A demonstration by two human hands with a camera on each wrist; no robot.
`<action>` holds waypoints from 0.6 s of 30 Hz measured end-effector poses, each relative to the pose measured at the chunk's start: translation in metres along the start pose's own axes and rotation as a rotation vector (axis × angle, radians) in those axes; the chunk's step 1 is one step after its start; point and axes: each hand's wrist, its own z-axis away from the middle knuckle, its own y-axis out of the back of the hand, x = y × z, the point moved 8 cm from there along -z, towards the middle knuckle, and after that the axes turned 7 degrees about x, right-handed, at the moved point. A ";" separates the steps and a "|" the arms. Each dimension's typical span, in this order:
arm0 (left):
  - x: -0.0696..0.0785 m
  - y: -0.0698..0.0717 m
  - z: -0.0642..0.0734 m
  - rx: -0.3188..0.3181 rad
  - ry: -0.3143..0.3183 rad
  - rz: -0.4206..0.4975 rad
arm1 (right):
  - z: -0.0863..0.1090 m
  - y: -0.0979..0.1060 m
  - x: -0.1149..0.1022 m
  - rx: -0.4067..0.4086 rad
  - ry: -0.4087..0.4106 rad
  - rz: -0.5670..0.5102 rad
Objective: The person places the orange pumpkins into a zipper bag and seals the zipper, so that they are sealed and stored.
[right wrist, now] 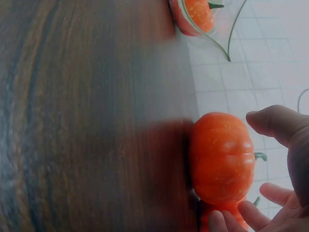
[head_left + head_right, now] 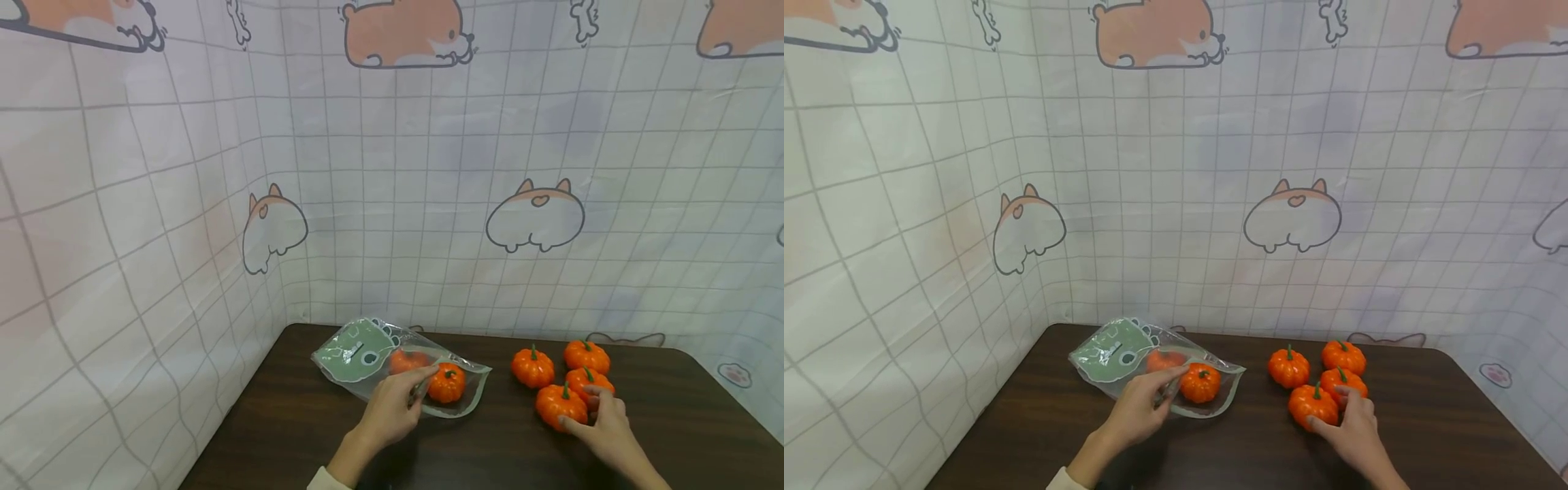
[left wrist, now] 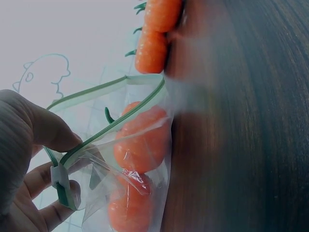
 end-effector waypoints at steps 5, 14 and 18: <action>0.000 0.000 0.000 -0.001 0.009 0.000 | -0.001 -0.006 0.004 -0.026 -0.025 -0.002; 0.000 -0.001 0.001 -0.014 0.016 0.005 | -0.001 -0.014 0.009 -0.066 -0.034 -0.005; 0.000 -0.001 0.001 -0.019 0.024 0.008 | -0.002 -0.014 0.010 -0.070 -0.034 0.009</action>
